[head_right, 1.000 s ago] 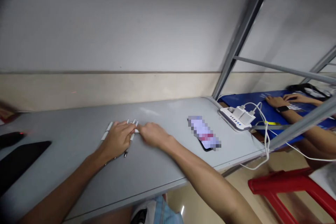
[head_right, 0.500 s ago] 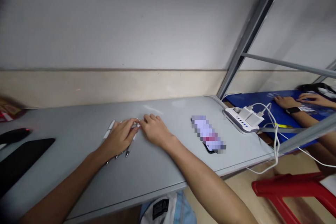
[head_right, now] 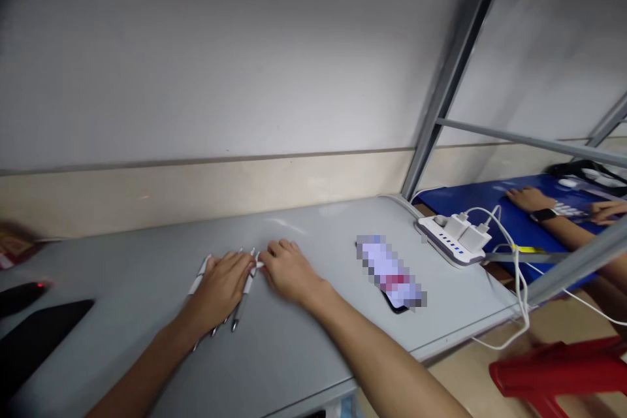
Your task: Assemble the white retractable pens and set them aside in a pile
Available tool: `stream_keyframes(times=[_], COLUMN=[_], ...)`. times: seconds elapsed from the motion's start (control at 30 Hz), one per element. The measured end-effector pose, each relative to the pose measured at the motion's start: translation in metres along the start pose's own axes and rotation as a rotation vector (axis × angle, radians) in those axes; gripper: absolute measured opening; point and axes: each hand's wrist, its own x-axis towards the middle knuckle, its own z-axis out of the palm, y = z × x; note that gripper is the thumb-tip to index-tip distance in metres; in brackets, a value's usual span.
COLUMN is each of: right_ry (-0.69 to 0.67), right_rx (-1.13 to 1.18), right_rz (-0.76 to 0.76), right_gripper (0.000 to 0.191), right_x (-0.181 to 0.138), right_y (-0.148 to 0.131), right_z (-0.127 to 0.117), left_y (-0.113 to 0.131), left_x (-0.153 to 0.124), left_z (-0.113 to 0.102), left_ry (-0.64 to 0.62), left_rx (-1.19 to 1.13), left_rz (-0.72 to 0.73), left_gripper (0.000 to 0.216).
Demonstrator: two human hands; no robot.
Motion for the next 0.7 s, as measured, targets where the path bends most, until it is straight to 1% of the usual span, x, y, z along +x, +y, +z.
stream_keyframes(times=[0.07, 0.17, 0.3, 0.4, 0.57, 0.7], right_ry=[-0.031, -0.052, 0.0, 0.021, 0.084, 0.17], right_rx=[0.018, 0.062, 0.063, 0.039, 0.08, 0.218], right_rz=[0.028, 0.063, 0.021, 0.032, 0.035, 0.086], right_gripper=[0.013, 0.017, 0.023, 0.027, 0.019, 0.013], right_x=[0.0, -0.002, -0.003, -0.004, -0.003, -0.001], right_y=[0.002, 0.003, 0.006, 0.009, 0.014, 0.021], right_z=[-0.002, -0.006, -0.01, -0.008, -0.004, -0.004], left_y=[0.001, 0.003, 0.005, 0.005, 0.003, -0.005], left_x=[0.0, 0.001, 0.002, 0.002, 0.001, 0.003], left_z=[0.001, 0.001, -0.002, -0.004, -0.003, -0.003], left_ry=[-0.012, -0.011, 0.009, 0.013, 0.005, 0.032], left_rx=[-0.005, -0.043, -0.092, -0.106, -0.131, -0.209], left_rz=[-0.01, -0.036, -0.066, -0.066, -0.06, -0.101], left_gripper=[0.025, 0.028, 0.028, 0.026, 0.034, 0.032])
